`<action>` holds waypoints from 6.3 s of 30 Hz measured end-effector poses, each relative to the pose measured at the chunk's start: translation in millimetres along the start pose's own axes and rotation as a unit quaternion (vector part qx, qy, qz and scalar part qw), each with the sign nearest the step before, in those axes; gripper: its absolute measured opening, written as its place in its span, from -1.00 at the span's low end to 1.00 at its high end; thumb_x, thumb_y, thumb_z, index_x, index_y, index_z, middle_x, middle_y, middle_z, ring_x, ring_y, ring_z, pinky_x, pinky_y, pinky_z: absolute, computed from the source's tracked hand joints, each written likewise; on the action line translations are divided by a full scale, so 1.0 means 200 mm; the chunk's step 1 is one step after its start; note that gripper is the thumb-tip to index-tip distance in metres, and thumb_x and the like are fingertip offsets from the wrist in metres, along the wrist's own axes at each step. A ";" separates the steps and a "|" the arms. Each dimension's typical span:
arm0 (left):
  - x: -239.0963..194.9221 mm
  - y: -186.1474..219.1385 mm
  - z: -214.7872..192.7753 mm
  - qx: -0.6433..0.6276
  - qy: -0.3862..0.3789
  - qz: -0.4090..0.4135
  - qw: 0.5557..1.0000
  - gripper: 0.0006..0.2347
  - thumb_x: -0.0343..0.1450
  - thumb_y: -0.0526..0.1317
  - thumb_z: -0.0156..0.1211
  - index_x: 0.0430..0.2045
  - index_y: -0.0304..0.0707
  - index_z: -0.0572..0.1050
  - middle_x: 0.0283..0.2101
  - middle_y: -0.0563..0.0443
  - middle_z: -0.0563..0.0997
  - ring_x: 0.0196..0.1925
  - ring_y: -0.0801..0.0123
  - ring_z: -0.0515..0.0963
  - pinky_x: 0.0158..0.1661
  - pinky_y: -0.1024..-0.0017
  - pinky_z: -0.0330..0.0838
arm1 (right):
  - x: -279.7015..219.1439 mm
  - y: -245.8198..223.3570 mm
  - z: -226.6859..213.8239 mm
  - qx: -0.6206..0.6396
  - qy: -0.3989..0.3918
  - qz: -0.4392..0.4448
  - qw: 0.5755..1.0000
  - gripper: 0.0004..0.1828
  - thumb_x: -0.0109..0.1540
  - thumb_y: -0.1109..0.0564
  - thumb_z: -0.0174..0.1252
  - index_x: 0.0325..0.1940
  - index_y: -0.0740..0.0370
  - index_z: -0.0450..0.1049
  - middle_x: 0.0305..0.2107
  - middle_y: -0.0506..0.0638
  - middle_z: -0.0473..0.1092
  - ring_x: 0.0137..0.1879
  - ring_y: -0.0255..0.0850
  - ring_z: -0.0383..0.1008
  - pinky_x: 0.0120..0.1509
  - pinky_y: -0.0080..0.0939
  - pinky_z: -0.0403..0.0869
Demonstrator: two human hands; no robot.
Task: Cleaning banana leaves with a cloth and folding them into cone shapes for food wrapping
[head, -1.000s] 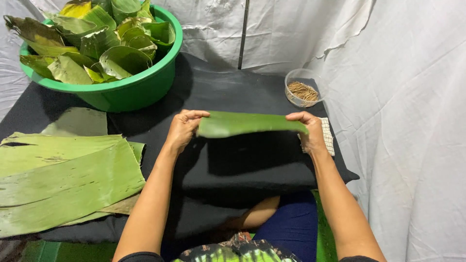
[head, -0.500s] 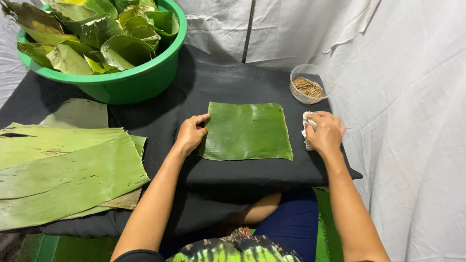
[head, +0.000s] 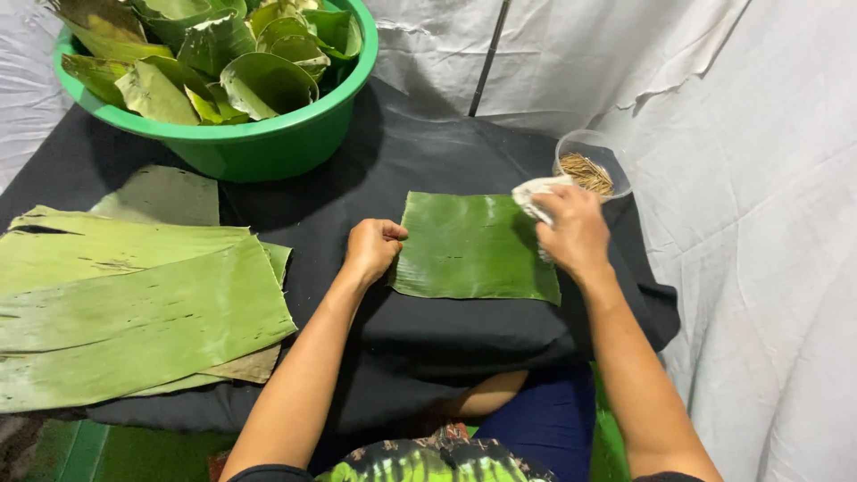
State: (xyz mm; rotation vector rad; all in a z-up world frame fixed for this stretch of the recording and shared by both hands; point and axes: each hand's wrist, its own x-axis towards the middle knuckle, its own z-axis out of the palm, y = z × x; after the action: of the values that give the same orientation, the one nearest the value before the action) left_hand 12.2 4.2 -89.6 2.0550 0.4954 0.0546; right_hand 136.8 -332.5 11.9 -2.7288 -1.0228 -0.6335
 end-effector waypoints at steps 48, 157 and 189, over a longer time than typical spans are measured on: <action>-0.01 0.03 0.01 0.025 0.001 0.001 1.000 -0.77 0.25 -0.32 0.32 -0.35 0.18 0.72 -0.35 0.09 0.74 -0.06 0.18 0.69 -0.03 0.23 0.57 | -0.05 -0.37 0.37 0.072 -0.108 0.050 0.990 -0.41 0.14 0.13 0.01 0.22 -0.38 0.48 0.25 -0.11 0.31 0.34 0.04 0.25 0.15 0.16 0.50; -0.06 0.07 -0.03 0.019 -0.031 0.020 0.999 -0.69 0.28 -0.38 0.23 -0.18 0.04 0.73 -0.09 -0.10 0.62 0.03 -0.02 0.63 0.05 0.13 0.50 | 0.01 0.20 0.38 0.554 -0.026 0.500 0.665 -0.21 0.11 0.23 0.26 0.43 0.19 0.23 -0.16 0.09 0.52 -0.27 -0.18 0.64 -0.33 -0.27 0.61; -0.07 0.82 0.74 0.189 -0.072 0.199 0.959 -0.40 0.30 -0.10 0.39 0.27 -0.09 0.35 0.38 -0.35 0.09 0.29 -0.36 0.27 0.14 -0.13 0.48 | -0.20 0.04 0.34 0.465 0.025 0.345 0.815 -0.50 0.23 0.26 0.12 0.26 0.01 0.52 -0.08 0.13 0.57 0.20 -0.07 0.50 0.29 -0.05 0.45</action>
State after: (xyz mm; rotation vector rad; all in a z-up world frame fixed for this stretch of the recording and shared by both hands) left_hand 88.1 -195.0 -25.4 2.4858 -0.0097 0.0518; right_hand 137.2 -343.0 -67.2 -1.9211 -0.1412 -0.0198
